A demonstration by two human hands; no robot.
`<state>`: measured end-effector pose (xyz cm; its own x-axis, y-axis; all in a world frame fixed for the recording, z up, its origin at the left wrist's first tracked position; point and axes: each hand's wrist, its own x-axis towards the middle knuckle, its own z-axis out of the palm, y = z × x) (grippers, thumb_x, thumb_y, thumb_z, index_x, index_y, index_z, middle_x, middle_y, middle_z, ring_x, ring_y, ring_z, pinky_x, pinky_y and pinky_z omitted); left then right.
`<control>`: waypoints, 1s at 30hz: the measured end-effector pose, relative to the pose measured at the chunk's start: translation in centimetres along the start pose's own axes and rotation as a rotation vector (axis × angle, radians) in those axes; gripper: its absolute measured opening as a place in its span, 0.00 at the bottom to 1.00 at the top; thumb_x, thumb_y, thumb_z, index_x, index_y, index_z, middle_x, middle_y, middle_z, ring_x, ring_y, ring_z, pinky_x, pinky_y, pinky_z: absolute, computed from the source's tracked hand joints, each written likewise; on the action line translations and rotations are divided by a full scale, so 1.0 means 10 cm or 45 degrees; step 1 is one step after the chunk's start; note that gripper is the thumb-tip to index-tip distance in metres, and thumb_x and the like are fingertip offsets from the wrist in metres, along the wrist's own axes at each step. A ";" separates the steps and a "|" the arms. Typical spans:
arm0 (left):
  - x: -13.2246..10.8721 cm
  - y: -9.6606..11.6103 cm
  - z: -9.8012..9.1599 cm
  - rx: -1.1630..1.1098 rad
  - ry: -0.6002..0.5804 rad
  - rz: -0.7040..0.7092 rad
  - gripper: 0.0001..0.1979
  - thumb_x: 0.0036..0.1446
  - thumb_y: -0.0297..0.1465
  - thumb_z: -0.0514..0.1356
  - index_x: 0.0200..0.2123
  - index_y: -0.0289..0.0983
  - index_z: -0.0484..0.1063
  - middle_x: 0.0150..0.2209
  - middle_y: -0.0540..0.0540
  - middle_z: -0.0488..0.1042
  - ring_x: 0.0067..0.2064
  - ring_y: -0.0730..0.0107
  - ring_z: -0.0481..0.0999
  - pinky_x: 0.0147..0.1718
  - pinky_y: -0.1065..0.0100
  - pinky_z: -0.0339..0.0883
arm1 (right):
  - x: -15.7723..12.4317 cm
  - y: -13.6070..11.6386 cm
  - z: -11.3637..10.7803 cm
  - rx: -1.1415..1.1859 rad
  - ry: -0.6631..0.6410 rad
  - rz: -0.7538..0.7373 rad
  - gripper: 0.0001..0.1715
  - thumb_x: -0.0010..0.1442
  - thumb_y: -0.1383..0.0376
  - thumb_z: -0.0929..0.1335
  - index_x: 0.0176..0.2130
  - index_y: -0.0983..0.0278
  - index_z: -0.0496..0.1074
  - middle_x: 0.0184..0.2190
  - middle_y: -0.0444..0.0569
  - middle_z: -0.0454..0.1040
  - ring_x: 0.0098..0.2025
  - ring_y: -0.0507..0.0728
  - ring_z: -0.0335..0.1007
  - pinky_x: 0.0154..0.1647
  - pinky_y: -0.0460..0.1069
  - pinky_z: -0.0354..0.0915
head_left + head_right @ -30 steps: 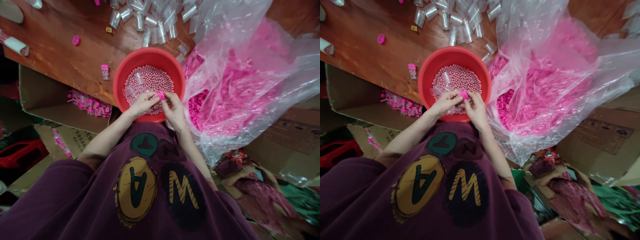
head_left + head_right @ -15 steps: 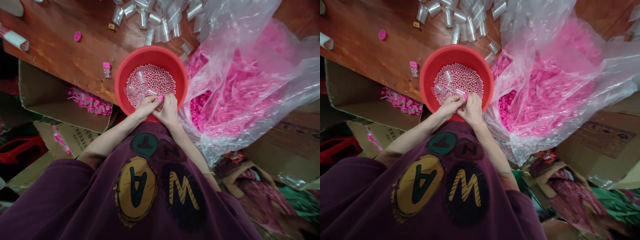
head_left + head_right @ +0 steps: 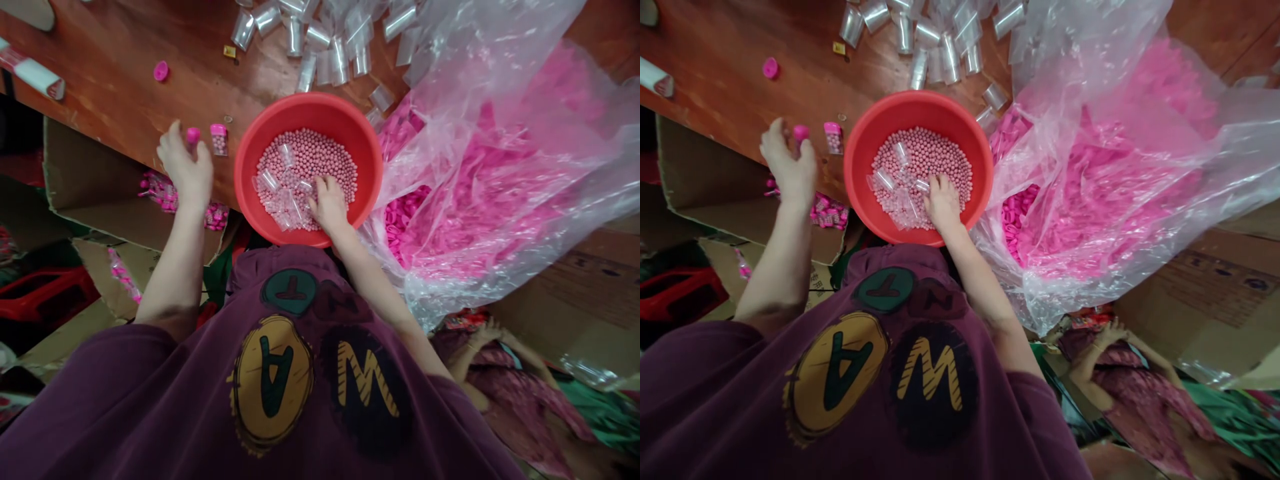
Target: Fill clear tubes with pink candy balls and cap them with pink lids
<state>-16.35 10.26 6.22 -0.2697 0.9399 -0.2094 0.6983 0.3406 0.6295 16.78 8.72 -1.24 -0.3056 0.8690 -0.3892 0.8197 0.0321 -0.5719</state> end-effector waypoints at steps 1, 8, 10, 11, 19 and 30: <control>0.01 0.06 0.08 0.062 0.124 -0.008 0.24 0.77 0.45 0.53 0.71 0.46 0.65 0.64 0.47 0.78 0.76 0.39 0.58 0.77 0.32 0.42 | 0.06 -0.01 0.02 -0.030 -0.056 -0.001 0.29 0.69 0.67 0.70 0.67 0.71 0.73 0.65 0.70 0.73 0.67 0.76 0.70 0.74 0.72 0.66; -0.35 0.88 1.38 0.258 -0.741 0.466 0.21 0.69 0.20 0.51 0.58 0.29 0.79 0.61 0.27 0.78 0.66 0.43 0.74 0.68 0.46 0.65 | 0.05 0.09 0.06 0.169 -0.037 -0.023 0.31 0.65 0.73 0.66 0.66 0.71 0.70 0.63 0.68 0.73 0.66 0.69 0.72 0.72 0.65 0.70; -0.40 1.01 1.59 0.311 -0.887 0.492 0.22 0.68 0.18 0.51 0.58 0.26 0.79 0.59 0.26 0.79 0.64 0.44 0.76 0.67 0.48 0.67 | -0.03 0.12 0.04 0.240 0.006 -0.019 0.36 0.62 0.77 0.64 0.68 0.71 0.67 0.64 0.68 0.74 0.68 0.67 0.71 0.74 0.63 0.69; -0.39 1.03 1.63 0.318 -0.924 0.491 0.22 0.67 0.18 0.51 0.57 0.26 0.79 0.58 0.26 0.79 0.63 0.44 0.76 0.67 0.49 0.66 | -0.08 0.13 0.03 0.271 0.032 -0.018 0.37 0.61 0.77 0.64 0.68 0.72 0.66 0.65 0.69 0.73 0.69 0.66 0.71 0.74 0.63 0.68; 0.21 0.94 1.63 0.187 -0.613 0.227 0.14 0.78 0.29 0.52 0.45 0.35 0.78 0.60 0.35 0.76 0.70 0.49 0.66 0.71 0.51 0.58 | -0.82 0.58 -0.40 0.340 0.562 0.017 0.17 0.74 0.60 0.63 0.55 0.61 0.76 0.49 0.56 0.82 0.49 0.61 0.79 0.57 0.60 0.78; -0.28 1.32 2.32 -0.010 -0.792 0.209 0.17 0.52 0.16 0.64 0.44 0.33 0.80 0.56 0.34 0.80 0.58 0.48 0.79 0.63 0.53 0.71 | -0.75 1.46 -0.44 -0.108 0.492 0.843 0.14 0.67 0.69 0.65 0.49 0.69 0.78 0.54 0.69 0.80 0.55 0.70 0.81 0.62 0.68 0.74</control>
<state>9.03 12.71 -2.27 0.2768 0.8188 -0.5029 0.6921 0.1932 0.6955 33.22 4.84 -3.46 0.4394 0.8305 -0.3424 0.8119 -0.5303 -0.2442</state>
